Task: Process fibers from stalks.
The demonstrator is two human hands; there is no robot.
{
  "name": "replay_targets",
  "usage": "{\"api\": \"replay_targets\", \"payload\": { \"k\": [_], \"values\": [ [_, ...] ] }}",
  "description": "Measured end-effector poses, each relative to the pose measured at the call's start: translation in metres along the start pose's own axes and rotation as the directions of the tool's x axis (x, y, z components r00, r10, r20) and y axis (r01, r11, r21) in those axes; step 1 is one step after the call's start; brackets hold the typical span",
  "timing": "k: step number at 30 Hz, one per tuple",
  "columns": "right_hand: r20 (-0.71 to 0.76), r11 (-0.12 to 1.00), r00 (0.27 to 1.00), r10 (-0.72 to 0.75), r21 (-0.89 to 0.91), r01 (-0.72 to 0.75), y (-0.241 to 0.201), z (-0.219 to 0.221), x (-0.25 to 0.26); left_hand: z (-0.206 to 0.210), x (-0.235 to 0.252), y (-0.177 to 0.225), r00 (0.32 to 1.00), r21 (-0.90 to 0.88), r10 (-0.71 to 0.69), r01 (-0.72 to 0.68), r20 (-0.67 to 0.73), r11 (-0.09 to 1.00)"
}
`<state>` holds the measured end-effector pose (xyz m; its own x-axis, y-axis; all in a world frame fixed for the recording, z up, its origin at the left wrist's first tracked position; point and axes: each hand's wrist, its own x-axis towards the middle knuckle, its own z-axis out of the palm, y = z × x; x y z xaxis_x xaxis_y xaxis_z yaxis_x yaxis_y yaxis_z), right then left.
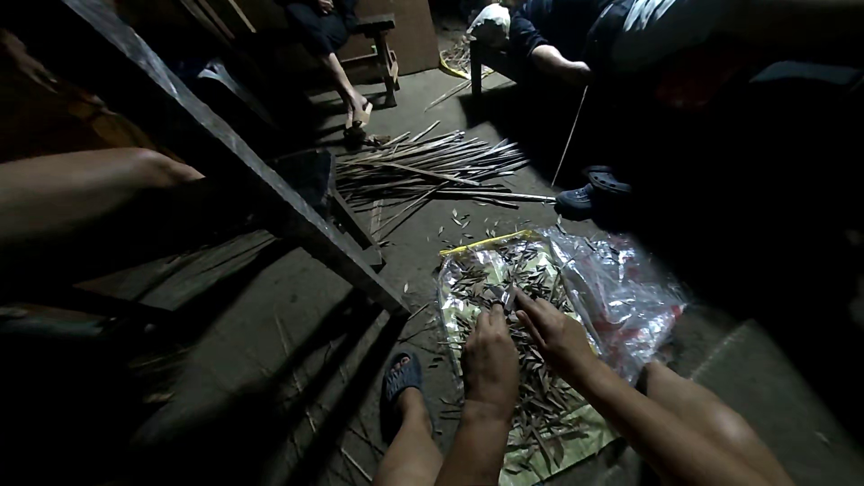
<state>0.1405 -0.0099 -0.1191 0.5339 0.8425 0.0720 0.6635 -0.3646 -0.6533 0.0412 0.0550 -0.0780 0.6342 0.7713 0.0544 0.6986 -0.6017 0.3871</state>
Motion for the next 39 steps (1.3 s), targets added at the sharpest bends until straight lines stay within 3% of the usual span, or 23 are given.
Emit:
{"api": "replay_targets", "payload": {
  "k": [3, 6, 9, 11, 12, 16, 20, 24, 27, 30, 32, 35, 39],
  "values": [
    [-0.059, 0.998, 0.996, 0.063, -0.012, -0.064, 0.013, -0.004, 0.012, -0.007, 0.000, -0.002, 0.993, -0.092, -0.026, 0.036, 0.113, 0.995],
    [0.002, 0.920, 0.968, 0.251, 0.311, -0.239, 0.028, -0.022, 0.024, -0.013, 0.002, -0.007, 0.979, -0.259, -0.083, 0.130, 0.188, 0.957],
    [0.190, 0.620, 0.898, 0.397, 0.667, -0.415, 0.010, -0.023, 0.020, -0.016, 0.010, -0.015, 0.953, -0.482, -0.189, 0.283, 0.235, 0.829],
    [0.348, 0.421, 0.871, 0.347, 0.772, -0.476, -0.007, -0.019, 0.010, -0.018, 0.014, -0.015, 0.930, -0.668, -0.243, 0.368, 0.277, 0.647],
    [0.390, 0.389, 0.874, 0.291, 0.786, -0.480, -0.015, -0.018, 0.004, -0.017, 0.015, -0.015, 0.927, -0.746, -0.257, 0.373, 0.273, 0.552],
    [0.371, 0.431, 0.906, 0.203, 0.797, -0.422, -0.032, -0.009, -0.011, -0.009, 0.015, -0.013, 0.923, -0.883, -0.311, 0.331, 0.228, 0.333],
    [0.377, 0.444, 0.900, 0.220, 0.783, -0.437, -0.030, -0.006, -0.011, -0.009, 0.016, -0.009, 0.904, -0.906, -0.330, 0.356, 0.272, 0.228],
    [0.279, 0.474, 0.923, 0.263, 0.796, -0.376, -0.029, -0.008, -0.011, -0.009, 0.015, -0.011, 0.913, -0.872, -0.252, 0.389, 0.321, 0.298],
    [0.185, 0.510, 0.958, 0.217, 0.816, -0.273, -0.022, -0.005, -0.011, -0.007, 0.015, -0.012, 0.917, -0.864, -0.248, 0.384, 0.314, 0.326],
    [0.284, 0.570, 0.952, 0.116, 0.766, -0.298, -0.018, -0.015, -0.008, -0.009, 0.017, -0.015, 0.919, -0.862, -0.283, 0.367, 0.276, 0.351],
    [0.351, 0.552, 0.929, 0.114, 0.755, -0.353, -0.019, -0.021, -0.005, -0.010, 0.018, -0.017, 0.912, -0.858, -0.296, 0.378, 0.282, 0.347],
    [0.340, 0.560, 0.938, 0.069, 0.765, -0.318, -0.020, -0.027, -0.004, -0.009, 0.018, -0.016, 0.909, -0.845, -0.289, 0.393, 0.299, 0.362],
    [0.340, 0.620, 0.940, -0.022, 0.743, -0.253, -0.019, -0.030, -0.004, -0.006, 0.017, -0.016, 0.935, -0.805, -0.274, 0.338, 0.226, 0.488]
  ]
}}
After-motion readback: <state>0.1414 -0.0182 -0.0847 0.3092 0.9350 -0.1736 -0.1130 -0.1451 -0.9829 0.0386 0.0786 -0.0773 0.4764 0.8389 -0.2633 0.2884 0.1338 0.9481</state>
